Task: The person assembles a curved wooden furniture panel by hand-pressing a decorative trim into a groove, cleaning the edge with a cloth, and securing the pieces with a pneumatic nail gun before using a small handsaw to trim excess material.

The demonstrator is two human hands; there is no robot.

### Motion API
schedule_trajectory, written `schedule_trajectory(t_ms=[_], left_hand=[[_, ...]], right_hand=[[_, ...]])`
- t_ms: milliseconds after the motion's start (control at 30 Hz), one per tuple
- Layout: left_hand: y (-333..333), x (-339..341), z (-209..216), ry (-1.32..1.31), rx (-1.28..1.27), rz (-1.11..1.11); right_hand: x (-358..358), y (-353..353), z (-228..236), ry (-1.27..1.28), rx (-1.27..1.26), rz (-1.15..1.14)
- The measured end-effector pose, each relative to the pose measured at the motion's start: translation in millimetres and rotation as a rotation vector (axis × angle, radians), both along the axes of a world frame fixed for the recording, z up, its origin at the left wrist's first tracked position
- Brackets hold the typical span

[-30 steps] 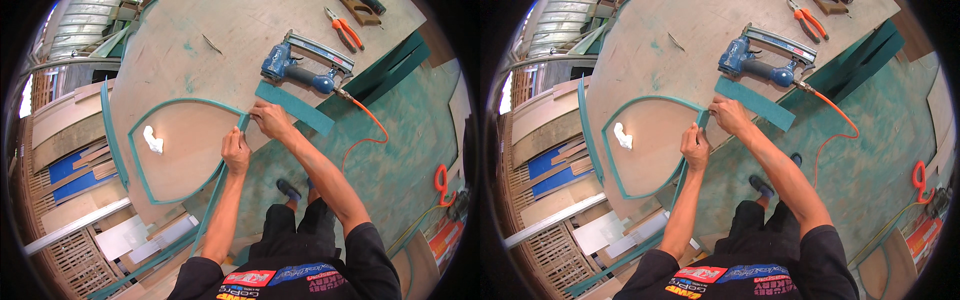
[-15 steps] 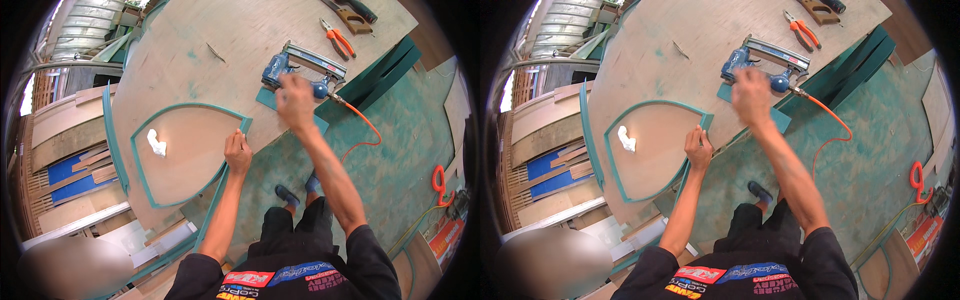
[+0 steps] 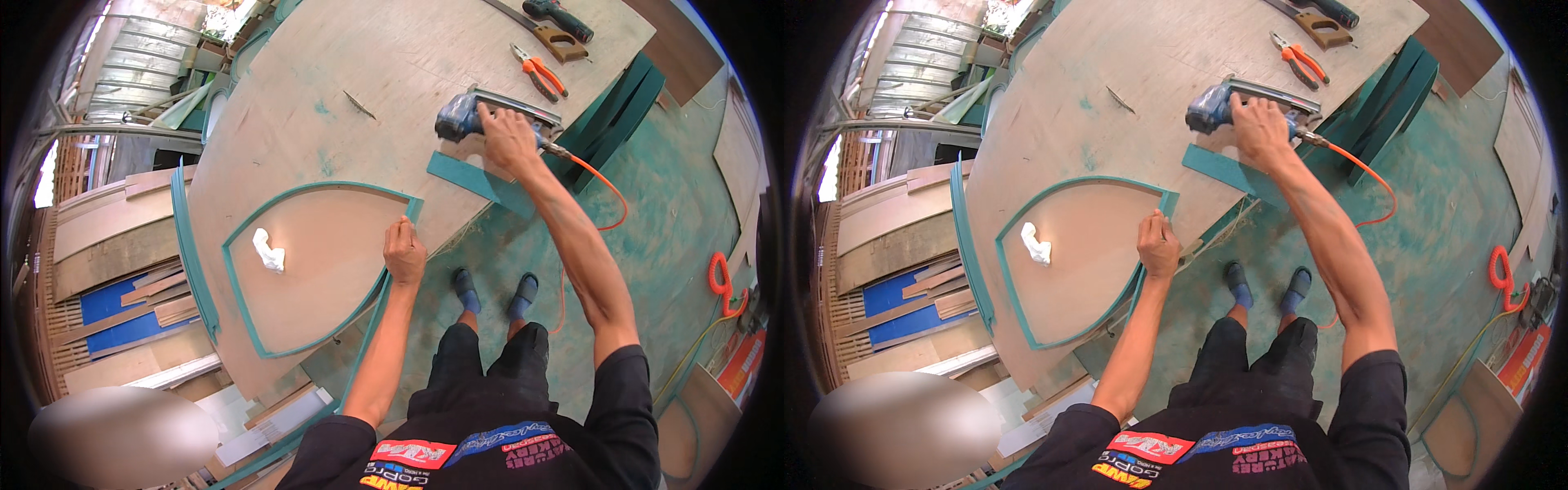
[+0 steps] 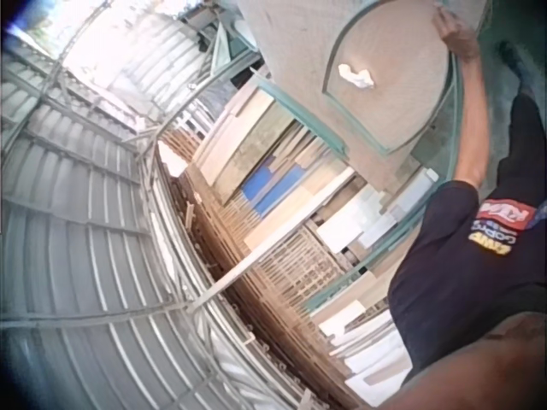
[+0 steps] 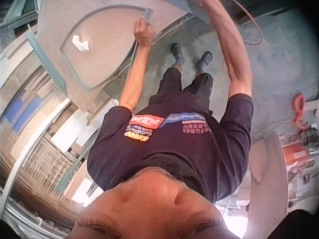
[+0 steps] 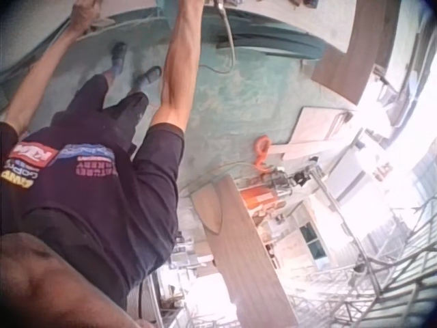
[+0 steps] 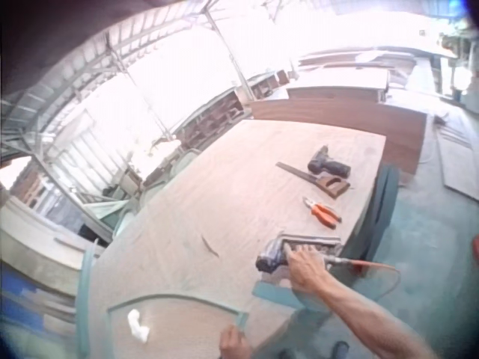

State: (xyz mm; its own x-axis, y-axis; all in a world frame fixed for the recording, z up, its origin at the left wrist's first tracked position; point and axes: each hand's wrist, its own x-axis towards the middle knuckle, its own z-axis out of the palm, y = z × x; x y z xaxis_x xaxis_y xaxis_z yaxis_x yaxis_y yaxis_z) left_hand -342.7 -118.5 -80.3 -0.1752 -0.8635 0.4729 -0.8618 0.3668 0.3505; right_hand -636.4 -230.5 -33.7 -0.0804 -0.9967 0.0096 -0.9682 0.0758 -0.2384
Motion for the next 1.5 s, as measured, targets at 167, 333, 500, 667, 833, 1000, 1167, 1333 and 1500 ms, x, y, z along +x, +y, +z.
schedule_trajectory(t_ms=[167,333,500,667,833,1000,1167,1333,1500], left_hand=[[10,16,9,-0.018,0.023,0.053],[8,8,6,0.026,0.036,0.029],[5,8,8,0.006,0.01,0.0],[4,13,7,-0.005,0.017,-0.021],[4,15,6,-0.02,0.055,-0.023],[4,15,5,-0.035,-0.004,-0.073],[2,14,8,-0.076,-0.029,-0.147],[4,11,7,-0.086,-0.046,-0.081],[4,17,5,-0.095,-0.028,-0.096]], right_hand=[[26,69,118,-0.523,-0.226,-0.377],[47,162,70,-1.608,-0.217,-0.674],[115,201,4,-2.198,0.071,-0.848],[125,203,-13,-2.418,0.212,-0.81],[124,194,-5,-2.525,0.237,-0.913],[138,189,14,-2.6,0.291,-1.027],[160,180,20,-2.597,0.287,-1.076],[157,181,19,-2.585,0.327,-1.078],[154,178,19,-2.579,0.382,-1.077]])
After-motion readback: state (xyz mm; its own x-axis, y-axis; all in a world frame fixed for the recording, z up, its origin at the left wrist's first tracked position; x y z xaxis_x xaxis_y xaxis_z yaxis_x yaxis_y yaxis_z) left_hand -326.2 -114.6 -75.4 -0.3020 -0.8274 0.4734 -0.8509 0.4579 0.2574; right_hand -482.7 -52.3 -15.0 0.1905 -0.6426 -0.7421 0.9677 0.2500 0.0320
